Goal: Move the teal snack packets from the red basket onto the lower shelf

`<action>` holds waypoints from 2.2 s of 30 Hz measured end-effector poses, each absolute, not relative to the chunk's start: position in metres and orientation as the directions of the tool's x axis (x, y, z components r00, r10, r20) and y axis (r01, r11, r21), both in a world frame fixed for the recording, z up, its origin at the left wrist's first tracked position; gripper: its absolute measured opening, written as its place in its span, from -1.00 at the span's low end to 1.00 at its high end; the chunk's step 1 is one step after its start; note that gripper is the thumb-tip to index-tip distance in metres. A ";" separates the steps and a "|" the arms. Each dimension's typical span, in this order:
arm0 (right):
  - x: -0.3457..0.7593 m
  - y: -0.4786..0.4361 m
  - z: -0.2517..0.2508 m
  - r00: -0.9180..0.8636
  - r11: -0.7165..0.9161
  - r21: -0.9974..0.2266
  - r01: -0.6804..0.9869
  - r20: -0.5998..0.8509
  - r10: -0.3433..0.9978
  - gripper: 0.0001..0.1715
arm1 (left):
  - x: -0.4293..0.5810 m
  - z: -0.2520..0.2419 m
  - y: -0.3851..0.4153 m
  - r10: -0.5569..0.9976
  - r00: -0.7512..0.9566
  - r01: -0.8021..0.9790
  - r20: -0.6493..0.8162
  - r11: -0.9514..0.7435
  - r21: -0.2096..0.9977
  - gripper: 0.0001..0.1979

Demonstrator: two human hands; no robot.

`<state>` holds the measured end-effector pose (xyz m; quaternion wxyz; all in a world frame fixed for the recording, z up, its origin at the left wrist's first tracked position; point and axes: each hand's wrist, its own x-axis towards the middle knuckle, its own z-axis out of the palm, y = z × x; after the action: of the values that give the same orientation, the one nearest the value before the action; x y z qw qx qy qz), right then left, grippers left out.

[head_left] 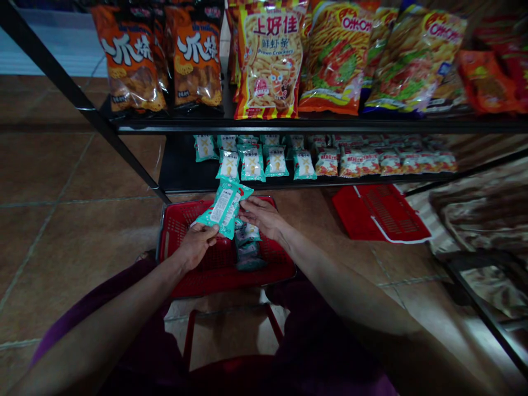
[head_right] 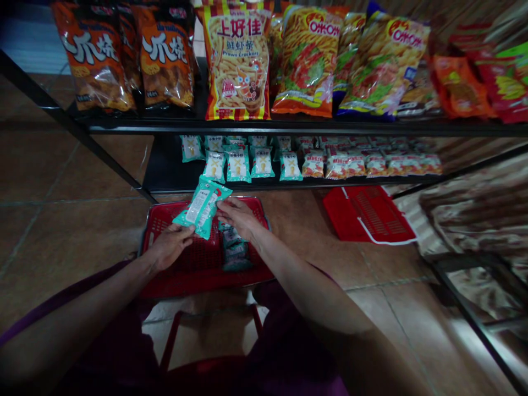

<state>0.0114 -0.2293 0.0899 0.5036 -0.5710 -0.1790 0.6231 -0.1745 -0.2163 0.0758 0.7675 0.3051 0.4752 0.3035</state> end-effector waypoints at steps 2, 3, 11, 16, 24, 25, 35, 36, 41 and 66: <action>0.007 -0.231 0.085 0.243 -0.403 -0.838 -0.368 -0.506 0.828 -0.63 | -0.175 0.072 -0.217 0.812 0.343 -0.088 -0.473 0.529 0.844 -0.77; 0.005 -0.232 0.082 0.291 -0.389 -0.856 -0.340 -0.489 0.822 -0.60 | -0.175 0.070 -0.217 0.849 0.316 -0.024 -0.423 0.453 0.891 -0.81; -0.018 -0.247 0.088 0.057 -0.374 -0.786 -0.492 -0.458 0.887 -0.60 | -0.175 0.081 -0.223 0.944 0.329 0.363 0.038 -0.163 0.918 -0.81; -0.019 -0.253 0.094 -0.042 -0.410 -0.734 -0.542 -0.463 0.885 -0.61 | -0.177 0.086 -0.229 0.909 0.417 0.459 0.007 -0.217 0.862 -0.90; -0.016 -0.259 0.073 0.055 -0.432 -0.695 -0.574 -0.560 0.827 -0.59 | -0.182 0.080 -0.241 0.798 0.602 0.443 0.038 -0.373 0.815 -0.80; -0.016 -0.259 0.071 0.066 -0.438 -0.695 -0.569 -0.570 0.819 -0.61 | -0.183 0.080 -0.241 0.804 0.593 0.444 0.044 -0.372 0.815 -0.78; -0.028 -0.252 0.063 0.044 -0.484 -0.675 -0.557 -0.606 0.794 -0.64 | -0.195 0.072 -0.219 0.891 0.194 0.121 -0.411 0.394 0.911 -0.60; -0.031 -0.252 0.061 0.036 -0.491 -0.677 -0.548 -0.606 0.795 -0.64 | -0.196 0.072 -0.218 0.862 0.210 0.069 -0.461 0.458 0.886 -0.59; -0.043 -0.247 0.055 0.029 -0.506 -0.724 -0.469 -0.585 0.811 -0.65 | -0.199 0.073 -0.218 0.849 0.177 -0.074 -0.497 0.515 0.854 -0.62; -0.039 -0.109 0.059 0.040 0.041 -0.668 0.743 0.105 0.994 -0.29 | -0.165 0.027 -0.060 0.980 -0.043 -0.016 -0.194 0.194 0.981 -0.64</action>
<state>-0.0385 -0.1089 0.0595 0.2933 -0.6587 -0.6591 0.2137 -0.1647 -0.0598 0.0273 0.5380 0.4347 0.5545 0.4628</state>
